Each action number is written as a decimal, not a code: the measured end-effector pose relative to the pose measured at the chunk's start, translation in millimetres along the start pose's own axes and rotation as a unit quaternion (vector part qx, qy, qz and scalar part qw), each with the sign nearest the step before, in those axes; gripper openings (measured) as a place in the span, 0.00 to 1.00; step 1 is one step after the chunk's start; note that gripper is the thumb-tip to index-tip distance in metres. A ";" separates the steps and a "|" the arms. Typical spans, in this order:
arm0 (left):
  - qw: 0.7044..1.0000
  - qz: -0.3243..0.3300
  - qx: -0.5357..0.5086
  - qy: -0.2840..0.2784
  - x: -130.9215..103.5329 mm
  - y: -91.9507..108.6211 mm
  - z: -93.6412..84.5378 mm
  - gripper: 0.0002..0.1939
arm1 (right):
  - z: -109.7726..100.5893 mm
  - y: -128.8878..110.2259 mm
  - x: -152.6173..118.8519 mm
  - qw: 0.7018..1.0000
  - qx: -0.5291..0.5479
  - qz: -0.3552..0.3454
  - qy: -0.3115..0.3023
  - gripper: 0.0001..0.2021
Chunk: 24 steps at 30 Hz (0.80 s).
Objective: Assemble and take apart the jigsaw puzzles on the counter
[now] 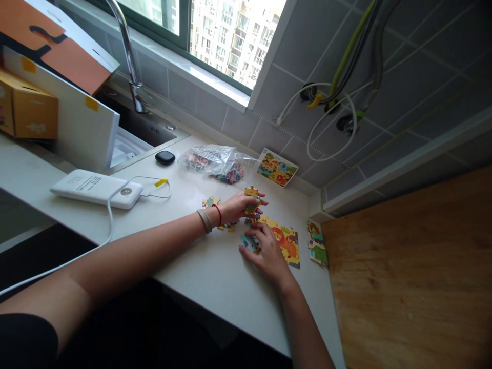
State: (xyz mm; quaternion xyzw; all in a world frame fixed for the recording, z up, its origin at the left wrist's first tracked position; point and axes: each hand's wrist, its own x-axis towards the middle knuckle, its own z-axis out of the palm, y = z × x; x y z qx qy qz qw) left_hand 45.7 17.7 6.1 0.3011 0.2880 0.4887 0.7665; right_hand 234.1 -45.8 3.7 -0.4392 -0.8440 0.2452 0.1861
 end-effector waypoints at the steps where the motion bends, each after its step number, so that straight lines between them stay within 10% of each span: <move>1: 1.000 0.001 0.002 0.001 0.2 -0.1 0.0 0.21 | -0.3 -0.2 0.0 1.000 -0.002 -0.001 -0.002 0.13; 24: 0.999 -0.002 0.021 0.027 0.9 0.1 1.7 0.19 | -7.5 1.5 -2.0 0.999 0.025 -0.012 -0.040 0.13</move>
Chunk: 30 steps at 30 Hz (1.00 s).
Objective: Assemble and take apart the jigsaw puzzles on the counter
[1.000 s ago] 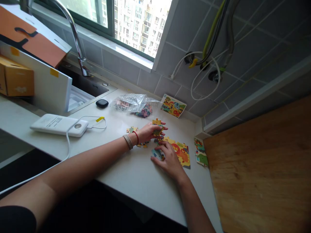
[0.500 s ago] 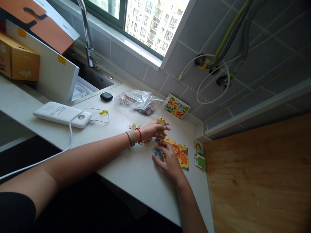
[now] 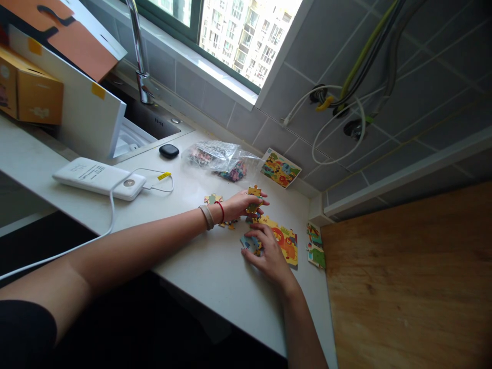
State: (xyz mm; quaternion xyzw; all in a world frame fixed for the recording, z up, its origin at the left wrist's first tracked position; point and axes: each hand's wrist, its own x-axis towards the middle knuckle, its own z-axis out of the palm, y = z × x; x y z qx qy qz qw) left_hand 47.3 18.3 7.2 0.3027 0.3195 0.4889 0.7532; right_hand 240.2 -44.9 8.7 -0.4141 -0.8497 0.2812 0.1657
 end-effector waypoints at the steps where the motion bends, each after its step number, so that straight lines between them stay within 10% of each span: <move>1: 1.000 0.001 -0.002 -0.001 0.2 -0.1 -0.3 0.19 | -0.2 0.0 -0.3 1.000 0.005 -0.002 -0.002 0.13; 9: 1.000 0.000 -0.013 0.013 -1.2 1.7 1.2 0.17 | 2.5 2.9 0.3 0.999 0.037 -0.024 0.027 0.13; 14: 0.999 0.008 0.032 0.025 1.7 0.0 0.0 0.16 | -0.4 10.0 0.0 0.982 0.113 -0.028 0.148 0.06; 19: 0.989 0.058 0.130 -0.041 0.2 -3.5 1.0 0.15 | -5.6 14.9 -0.7 0.933 0.188 0.028 0.307 0.15; 25: 0.949 0.055 0.248 -0.189 -14.3 -8.6 10.1 0.18 | -9.0 18.4 1.6 0.917 0.209 0.039 0.337 0.17; 30: 0.942 0.086 0.285 -0.151 -17.1 -18.9 19.2 0.15 | -5.8 25.3 2.1 0.918 0.123 0.035 0.376 0.16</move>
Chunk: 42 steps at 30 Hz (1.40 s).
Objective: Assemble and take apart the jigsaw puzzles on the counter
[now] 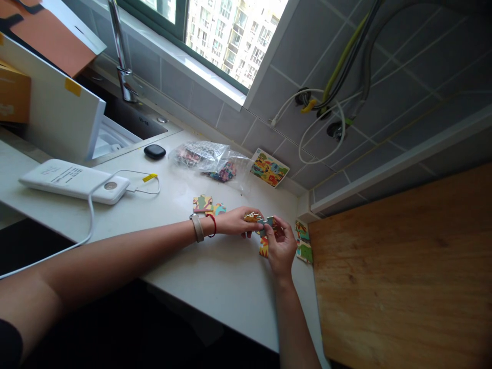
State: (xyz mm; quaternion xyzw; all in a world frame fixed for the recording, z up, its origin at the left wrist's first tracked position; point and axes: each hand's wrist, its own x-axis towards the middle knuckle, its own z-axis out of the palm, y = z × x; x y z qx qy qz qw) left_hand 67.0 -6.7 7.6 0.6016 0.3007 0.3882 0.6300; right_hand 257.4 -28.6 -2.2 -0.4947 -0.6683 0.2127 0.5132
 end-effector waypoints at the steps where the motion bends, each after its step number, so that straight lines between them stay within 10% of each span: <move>1: 1.000 0.008 0.010 0.011 0.0 -0.7 2.4 0.15 | -0.1 0.5 -0.5 1.000 -0.015 -0.013 0.005 0.16; 17: 0.940 0.165 0.264 0.141 -12.1 -2.5 22.5 0.10 | -3.1 -5.9 -1.1 0.967 -0.147 -0.203 0.046 0.12; 42: 0.875 0.232 0.409 0.114 -14.7 -5.7 19.2 0.07 | 0.3 -1.1 -8.9 1.000 -0.014 -0.010 0.020 0.18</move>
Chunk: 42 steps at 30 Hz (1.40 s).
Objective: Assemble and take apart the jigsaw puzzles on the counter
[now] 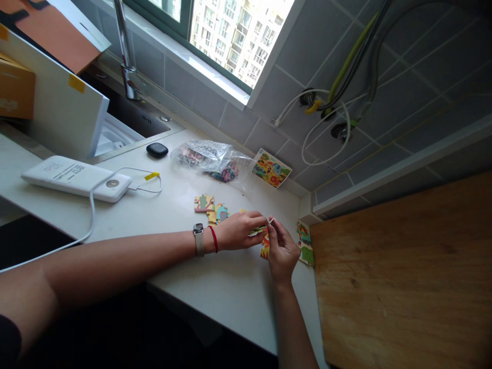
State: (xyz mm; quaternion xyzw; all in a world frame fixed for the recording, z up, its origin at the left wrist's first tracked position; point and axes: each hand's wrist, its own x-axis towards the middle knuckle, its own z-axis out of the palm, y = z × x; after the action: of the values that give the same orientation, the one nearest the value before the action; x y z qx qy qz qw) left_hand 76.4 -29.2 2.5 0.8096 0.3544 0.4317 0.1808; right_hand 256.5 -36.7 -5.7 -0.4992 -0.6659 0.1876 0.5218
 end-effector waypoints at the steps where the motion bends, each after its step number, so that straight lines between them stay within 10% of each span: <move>1: 1.000 0.001 0.001 0.000 0.2 0.4 -0.4 0.06 | -0.1 0.0 -0.2 1.000 -0.004 -0.003 0.002 0.18; 26: 0.996 -0.003 -0.080 0.027 2.6 0.6 -6.8 0.10 | -6.4 0.5 0.4 0.998 -0.027 -0.059 -0.013 0.15; 42: 0.995 0.008 -0.089 0.041 2.6 0.4 -6.6 0.11 | 2.4 -11.0 0.2 0.990 0.107 0.090 -0.009 0.20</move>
State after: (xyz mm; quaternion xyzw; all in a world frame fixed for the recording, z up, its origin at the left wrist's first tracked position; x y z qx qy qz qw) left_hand 72.1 -27.7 7.9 0.7748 0.3152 0.4955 0.2342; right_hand 249.2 -40.6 1.9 -0.4968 -0.5992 0.3085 0.5468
